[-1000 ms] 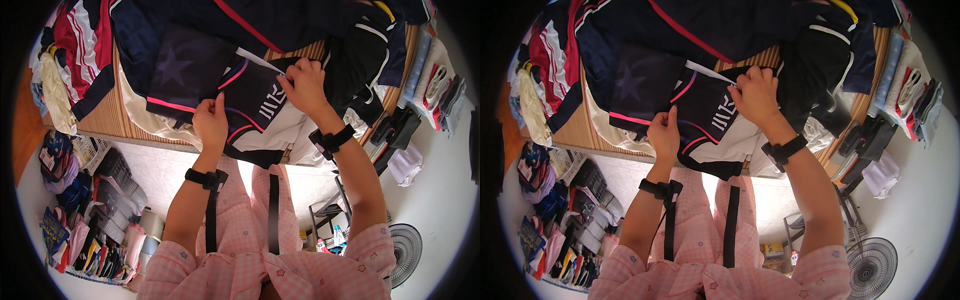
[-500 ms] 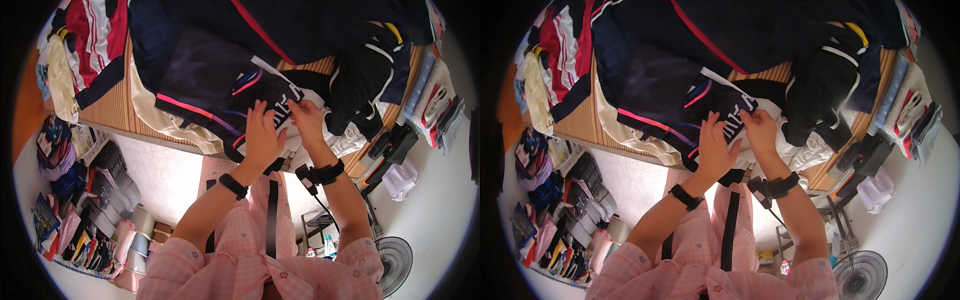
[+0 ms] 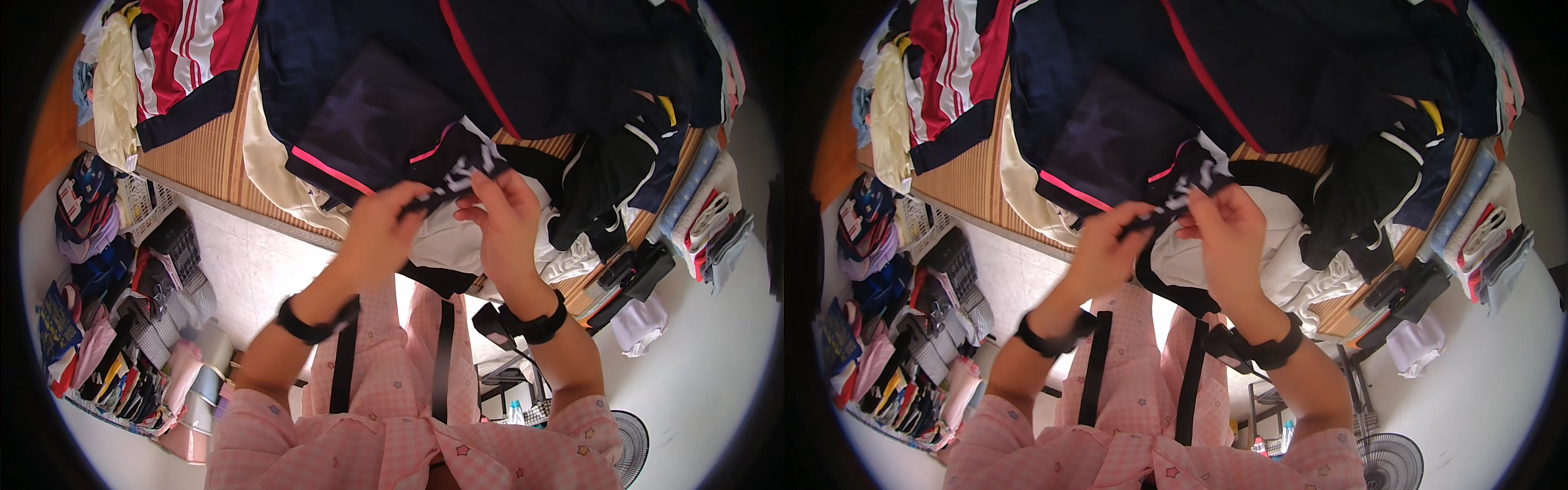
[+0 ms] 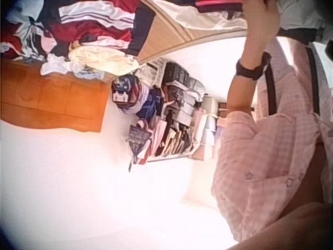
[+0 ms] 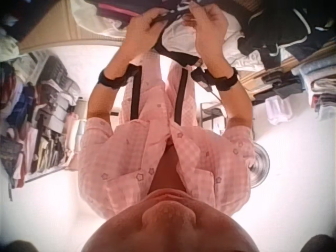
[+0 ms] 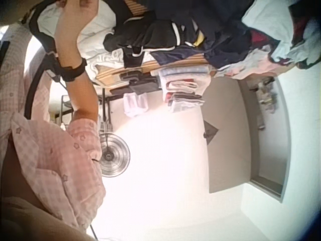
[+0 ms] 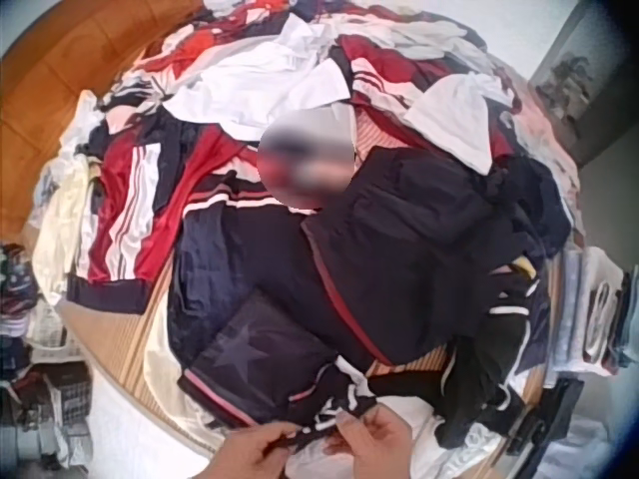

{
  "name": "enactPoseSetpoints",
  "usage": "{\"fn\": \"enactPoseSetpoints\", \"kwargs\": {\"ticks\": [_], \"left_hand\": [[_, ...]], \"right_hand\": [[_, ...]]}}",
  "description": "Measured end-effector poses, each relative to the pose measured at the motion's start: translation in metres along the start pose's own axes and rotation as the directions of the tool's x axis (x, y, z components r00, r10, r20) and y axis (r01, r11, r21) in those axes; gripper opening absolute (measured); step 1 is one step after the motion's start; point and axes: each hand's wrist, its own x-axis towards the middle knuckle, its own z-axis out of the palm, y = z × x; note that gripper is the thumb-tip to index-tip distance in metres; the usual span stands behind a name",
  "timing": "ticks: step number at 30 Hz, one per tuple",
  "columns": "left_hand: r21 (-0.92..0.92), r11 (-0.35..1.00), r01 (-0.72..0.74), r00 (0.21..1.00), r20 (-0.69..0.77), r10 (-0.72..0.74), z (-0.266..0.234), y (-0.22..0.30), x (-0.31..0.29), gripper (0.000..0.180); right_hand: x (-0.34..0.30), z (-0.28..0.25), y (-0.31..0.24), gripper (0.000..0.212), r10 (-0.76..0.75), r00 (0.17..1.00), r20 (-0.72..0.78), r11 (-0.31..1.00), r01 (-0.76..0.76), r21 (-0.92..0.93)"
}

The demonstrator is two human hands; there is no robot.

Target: The person folds different pieces of clothing including grey shorts, black jerseys, a denim skirt, and various shirts by hand on a bed.

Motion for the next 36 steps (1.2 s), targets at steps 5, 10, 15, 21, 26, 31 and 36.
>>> {"fn": "enactPoseSetpoints", "kwargs": {"ticks": [5, 10, 15, 21, 26, 31, 36], "left_hand": [[-0.334, 0.93, 0.156, 0.978, 0.187, -0.097, -0.101, -0.017, 0.062, 0.026], [-0.197, 0.968, 0.154, 0.979, 0.16, -0.123, -0.127, -0.039, 0.093, 0.024], [-0.45, 0.884, 0.123, 0.991, 0.11, -0.082, -0.124, -0.044, 0.088, 0.027], [0.323, 0.946, 0.015, 0.873, -0.466, 0.145, -0.103, -0.035, 0.075, 0.041], [0.443, 0.897, 0.004, 0.827, -0.506, 0.246, -0.088, -0.044, 0.062, 0.041], [0.31, 0.949, 0.055, 0.834, -0.538, 0.127, -0.089, -0.053, 0.065, 0.038], [0.074, 0.991, 0.11, 0.913, -0.401, -0.071, -0.103, -0.055, 0.067, 0.03]], "right_hand": [[0.073, 0.049, -0.007, 0.009, -0.47, 0.868, 0.161, 0.767, 0.491, -0.412], [0.134, 0.063, -0.004, 0.029, -0.506, 0.752, 0.422, 0.385, 0.635, -0.67], [0.148, 0.074, -0.011, 0.035, -0.407, 0.706, 0.579, 0.179, 0.683, -0.708], [0.154, 0.092, -0.018, 0.04, -0.279, 0.789, 0.547, 0.19, 0.604, -0.774], [0.161, 0.094, -0.024, 0.032, -0.265, 0.57, 0.777, -0.014, 0.804, -0.594], [0.176, 0.094, -0.032, 0.027, -0.198, 0.464, 0.864, -0.105, 0.866, -0.489], [0.182, 0.097, -0.036, 0.016, -0.167, 0.487, 0.857, -0.144, 0.848, -0.51]]}}
